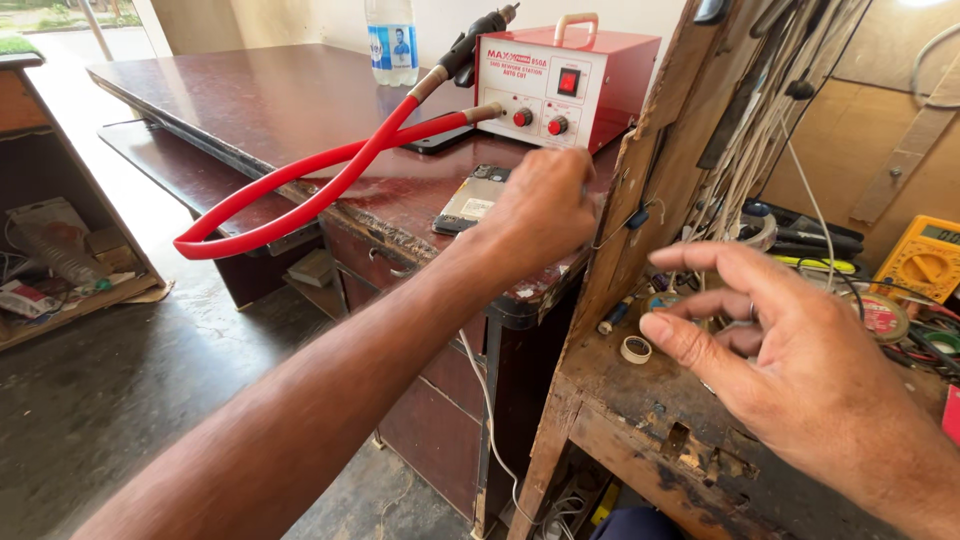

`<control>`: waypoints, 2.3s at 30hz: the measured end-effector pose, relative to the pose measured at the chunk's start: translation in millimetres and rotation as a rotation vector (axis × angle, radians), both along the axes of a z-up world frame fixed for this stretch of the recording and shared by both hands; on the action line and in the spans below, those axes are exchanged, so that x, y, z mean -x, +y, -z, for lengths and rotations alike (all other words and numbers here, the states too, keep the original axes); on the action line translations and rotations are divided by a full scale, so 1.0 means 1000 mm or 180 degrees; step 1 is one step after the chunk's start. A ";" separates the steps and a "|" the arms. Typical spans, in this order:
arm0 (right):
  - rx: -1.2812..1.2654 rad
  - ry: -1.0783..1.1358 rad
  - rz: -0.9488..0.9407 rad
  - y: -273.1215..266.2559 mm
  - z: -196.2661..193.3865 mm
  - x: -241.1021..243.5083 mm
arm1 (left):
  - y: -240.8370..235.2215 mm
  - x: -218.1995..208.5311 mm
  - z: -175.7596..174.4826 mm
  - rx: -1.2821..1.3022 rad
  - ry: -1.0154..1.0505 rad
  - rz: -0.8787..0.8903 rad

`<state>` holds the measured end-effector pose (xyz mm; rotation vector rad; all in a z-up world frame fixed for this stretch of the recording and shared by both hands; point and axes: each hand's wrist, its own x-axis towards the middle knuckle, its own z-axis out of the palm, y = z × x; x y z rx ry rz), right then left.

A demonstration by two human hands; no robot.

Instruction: The person disassembles a small black electronic device using a prying tool, removes the back cover and internal components, then reassembles the device. The person also briefly handles a red box and a black phone-like device.

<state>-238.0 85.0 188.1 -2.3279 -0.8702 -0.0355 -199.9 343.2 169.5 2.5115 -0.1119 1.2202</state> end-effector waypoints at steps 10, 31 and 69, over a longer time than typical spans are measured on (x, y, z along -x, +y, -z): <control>-0.0311 0.0341 -0.0141 -0.032 0.029 -0.025 | 0.003 -0.033 -0.012 -0.0623 0.1399 -0.0466; -0.0850 0.0393 -0.0871 -0.075 0.058 -0.030 | -0.004 -0.044 -0.015 -0.0966 0.1818 -0.0763; -0.0871 -0.0135 0.0330 -0.147 0.084 -0.047 | -0.086 0.158 0.021 0.2903 0.3816 0.4059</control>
